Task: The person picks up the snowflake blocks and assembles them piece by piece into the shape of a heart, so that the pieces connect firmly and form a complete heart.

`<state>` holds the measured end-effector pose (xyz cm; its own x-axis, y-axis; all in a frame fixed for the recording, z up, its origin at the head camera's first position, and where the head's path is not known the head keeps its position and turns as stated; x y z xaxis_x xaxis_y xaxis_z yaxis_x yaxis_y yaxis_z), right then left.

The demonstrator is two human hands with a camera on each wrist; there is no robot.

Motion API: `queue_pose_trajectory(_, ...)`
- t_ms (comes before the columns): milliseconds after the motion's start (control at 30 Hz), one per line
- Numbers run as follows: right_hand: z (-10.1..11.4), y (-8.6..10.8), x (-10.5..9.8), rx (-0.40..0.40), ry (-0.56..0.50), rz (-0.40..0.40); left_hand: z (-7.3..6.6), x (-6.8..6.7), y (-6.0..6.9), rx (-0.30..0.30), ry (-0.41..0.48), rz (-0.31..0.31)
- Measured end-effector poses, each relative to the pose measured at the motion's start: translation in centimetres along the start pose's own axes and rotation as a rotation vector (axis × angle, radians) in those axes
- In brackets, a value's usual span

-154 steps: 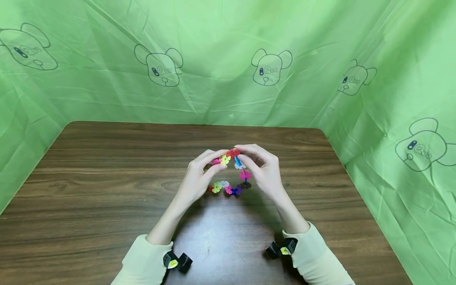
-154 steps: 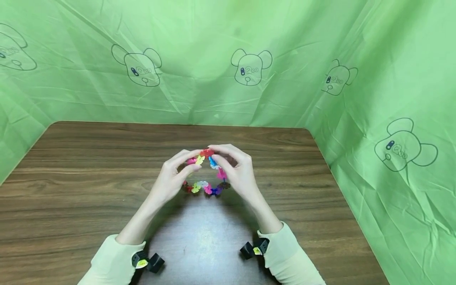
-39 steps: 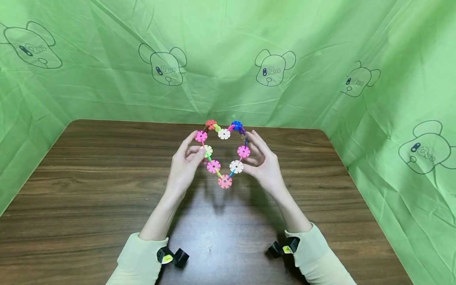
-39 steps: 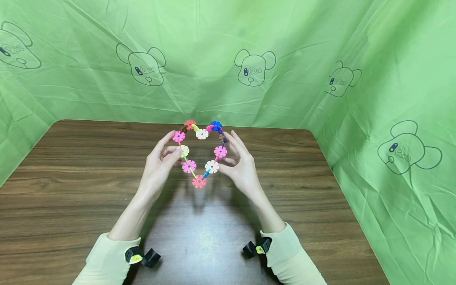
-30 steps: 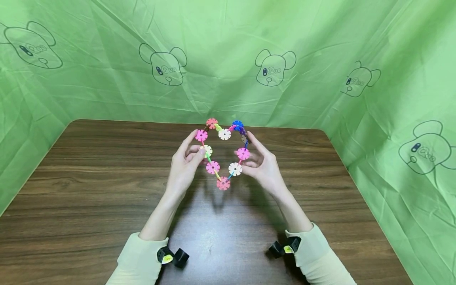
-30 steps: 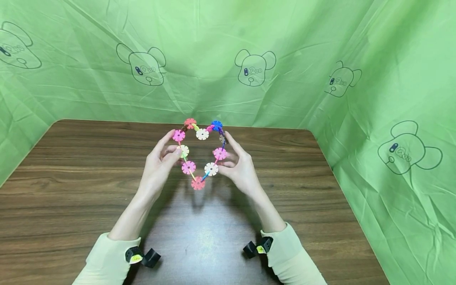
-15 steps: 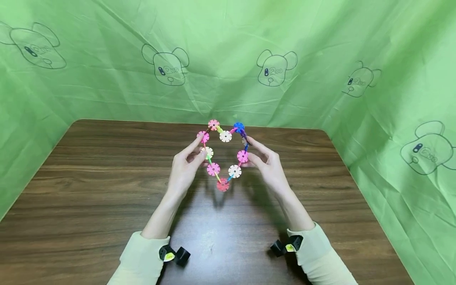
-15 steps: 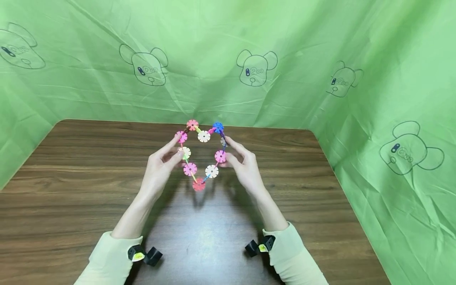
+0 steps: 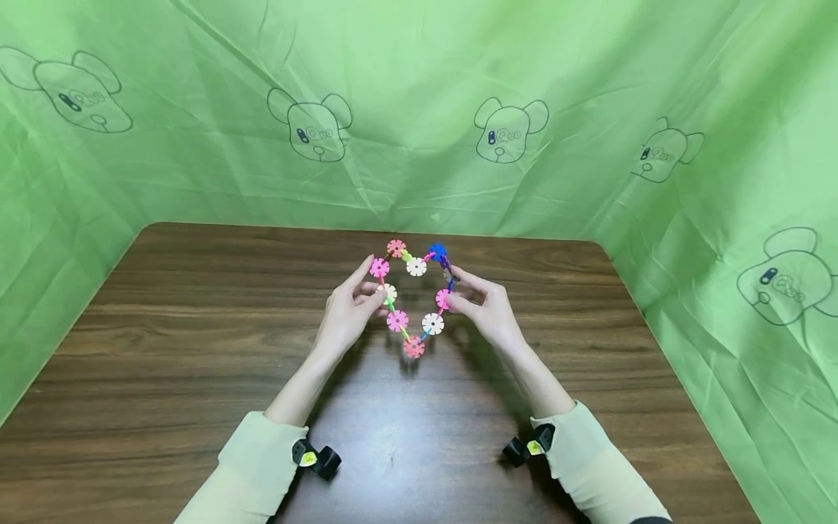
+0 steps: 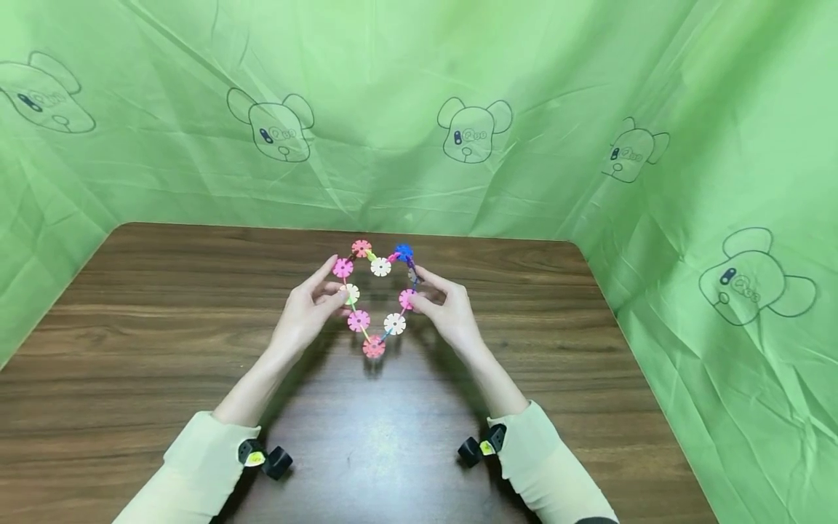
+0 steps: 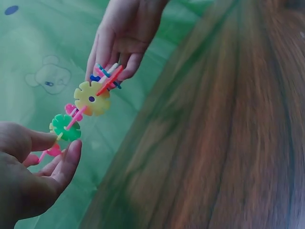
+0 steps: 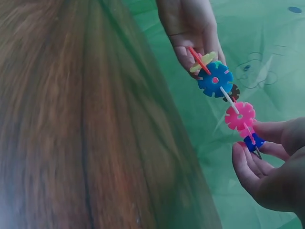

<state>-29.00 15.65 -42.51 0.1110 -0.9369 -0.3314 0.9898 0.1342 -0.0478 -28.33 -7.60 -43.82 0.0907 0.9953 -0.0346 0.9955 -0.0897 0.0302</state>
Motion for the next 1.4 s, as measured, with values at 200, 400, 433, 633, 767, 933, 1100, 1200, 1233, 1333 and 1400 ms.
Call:
queue_pose_trajectory(200,-1.8,-0.7,1.2,0.049,0.041,0.071,2.2,-0.4,-0.7,-0.075,-0.054,0.005)
queue_pose_trajectory(400,-3.3,-0.9,1.9,0.101,0.070,0.123,3.9,-0.2,-1.4,-0.127,-0.067,0.050)
queue_pose_trajectory(433,-3.6,-1.0,2.0,0.111,0.072,0.133,4.1,-0.2,-1.5,-0.133,-0.080,0.057)
queue_pose_trajectory(633,-4.5,-1.4,2.3,0.141,0.101,0.170,4.7,0.1,-1.7,-0.176,-0.125,0.074)
queue_pose_trajectory(767,-4.9,-1.5,2.2,0.167,0.146,0.169,5.0,0.3,-2.0,-0.183,-0.120,0.081)
queue_pose_trajectory(933,-5.2,-1.6,2.0,0.183,0.216,0.175,5.3,0.6,-2.4,-0.174,-0.148,0.091)
queue_pose_trajectory(1100,-5.5,-1.5,2.1,0.192,0.233,0.189,5.1,0.5,-2.4,-0.157,-0.213,0.085)
queue_pose_trajectory(1200,-5.8,-1.6,2.2,0.199,0.230,0.186,5.0,0.4,-2.3,-0.138,-0.277,0.076)
queue_pose_trajectory(1233,-5.8,-1.6,2.2,0.197,0.230,0.185,5.0,0.3,-2.3,-0.130,-0.294,0.074)
queue_pose_trajectory(1333,-5.7,-1.6,2.3,0.189,0.231,0.188,5.1,0.2,-2.3,-0.115,-0.325,0.066)
queue_pose_trajectory(1400,-5.6,-1.7,2.3,0.182,0.240,0.190,5.2,0.1,-2.3,-0.114,-0.323,0.063)
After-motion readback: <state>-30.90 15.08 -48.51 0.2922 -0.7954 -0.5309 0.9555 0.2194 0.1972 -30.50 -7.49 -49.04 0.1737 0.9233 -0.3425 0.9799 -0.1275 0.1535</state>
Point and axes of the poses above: each hand's wrist, its own y-axis away from the middle knuckle, its own x-axis out of the palm, z = x × y, the point moved 10 cm from there along -y, towards the middle knuckle, and after that the axes turned 5 degrees about y, right-handed, at the moved point
